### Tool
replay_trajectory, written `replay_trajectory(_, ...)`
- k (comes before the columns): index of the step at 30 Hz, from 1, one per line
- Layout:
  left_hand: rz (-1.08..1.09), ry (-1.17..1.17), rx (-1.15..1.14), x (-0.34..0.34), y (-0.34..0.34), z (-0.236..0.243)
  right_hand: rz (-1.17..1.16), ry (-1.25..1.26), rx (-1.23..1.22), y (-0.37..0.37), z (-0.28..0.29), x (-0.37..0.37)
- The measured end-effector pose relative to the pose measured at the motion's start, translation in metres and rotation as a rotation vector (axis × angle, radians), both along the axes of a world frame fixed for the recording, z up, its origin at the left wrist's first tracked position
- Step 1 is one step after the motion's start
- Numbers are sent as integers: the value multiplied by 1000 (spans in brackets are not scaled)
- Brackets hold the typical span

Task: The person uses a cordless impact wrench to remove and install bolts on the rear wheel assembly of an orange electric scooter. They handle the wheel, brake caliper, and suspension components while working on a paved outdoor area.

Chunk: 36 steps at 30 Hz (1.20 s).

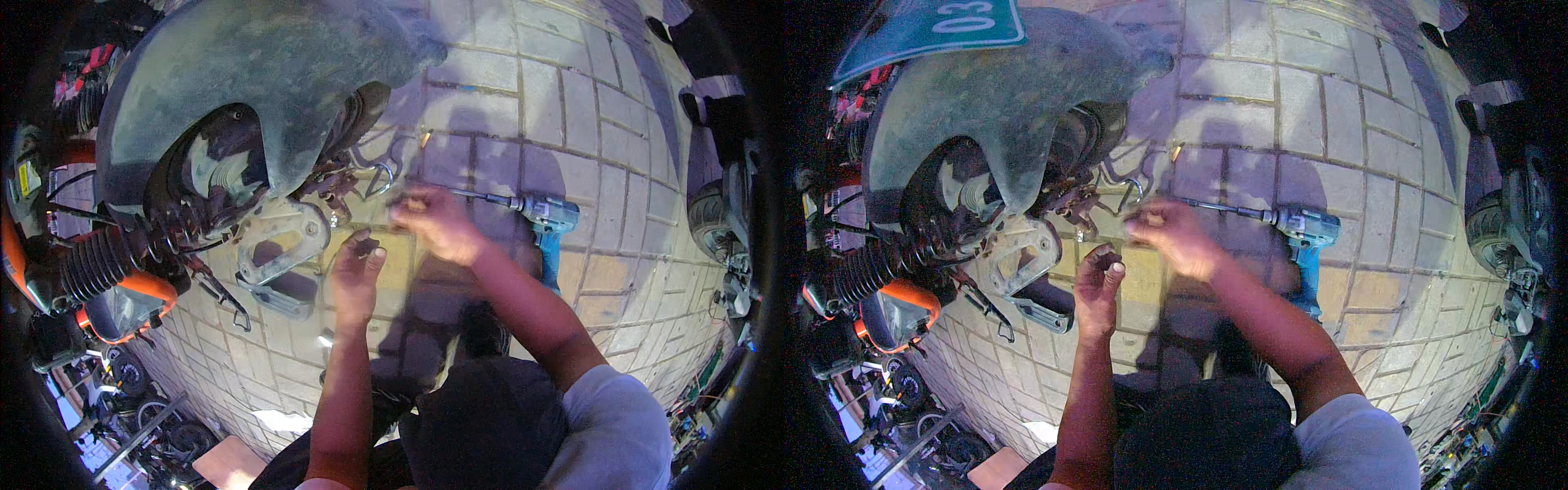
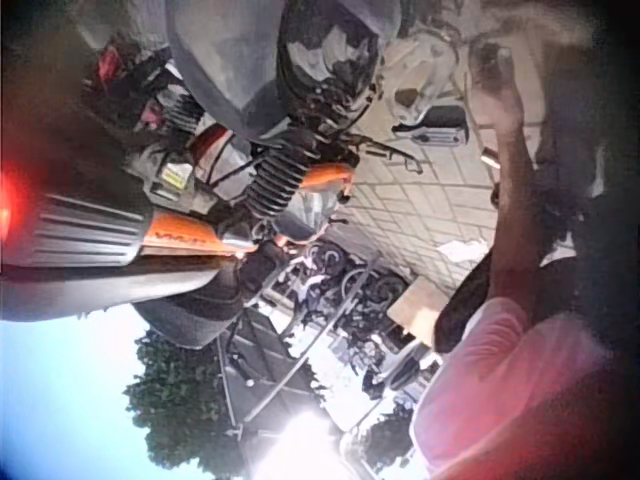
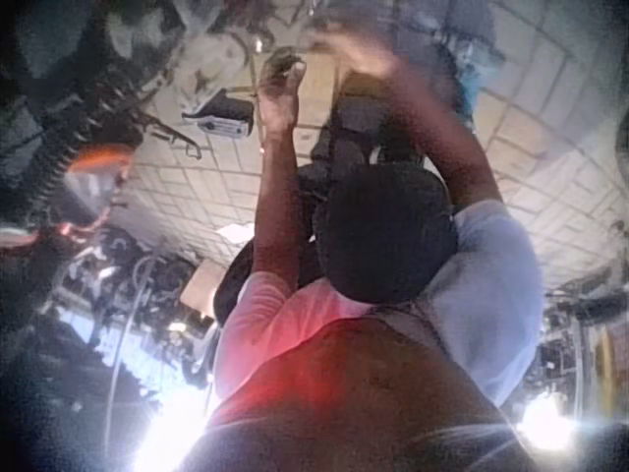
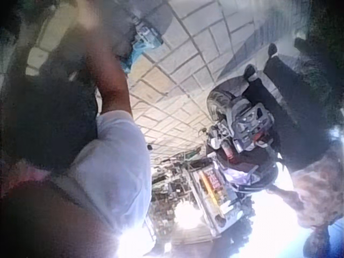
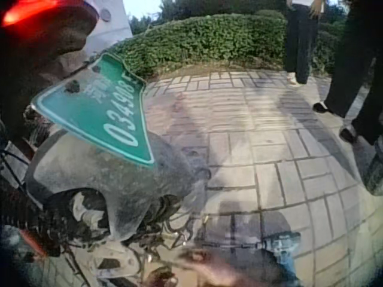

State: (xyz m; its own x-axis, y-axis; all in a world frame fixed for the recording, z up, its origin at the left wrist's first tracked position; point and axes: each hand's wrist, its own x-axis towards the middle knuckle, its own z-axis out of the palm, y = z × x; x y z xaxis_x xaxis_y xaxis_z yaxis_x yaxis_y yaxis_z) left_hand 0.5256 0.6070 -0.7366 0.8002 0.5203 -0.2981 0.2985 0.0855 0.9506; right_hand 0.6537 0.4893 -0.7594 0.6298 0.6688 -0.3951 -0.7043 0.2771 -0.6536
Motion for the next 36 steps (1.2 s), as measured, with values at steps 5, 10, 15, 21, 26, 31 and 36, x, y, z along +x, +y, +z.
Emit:
replay_trajectory(5,250,53,-139,1,12,-14,-195,-533,-204,23,1,68)
replay_trajectory(10,154,-415,-354,6,97,-66,67,-728,-403,54,7,68)
replay_trajectory(15,-56,-439,-1155,74,94,-41,68,-713,-412,46,-4,64)
replay_trajectory(21,-85,-305,-862,71,122,-89,49,-720,-415,42,6,61)
replay_trajectory(26,-60,-403,-1164,69,122,-94,71,-629,-401,44,9,58)
replay_trajectory(31,-101,-471,-1188,73,110,-78,88,-557,-249,49,-3,58)
replay_trajectory(36,-55,-388,-1486,77,107,-72,125,-478,-190,49,-4,61)
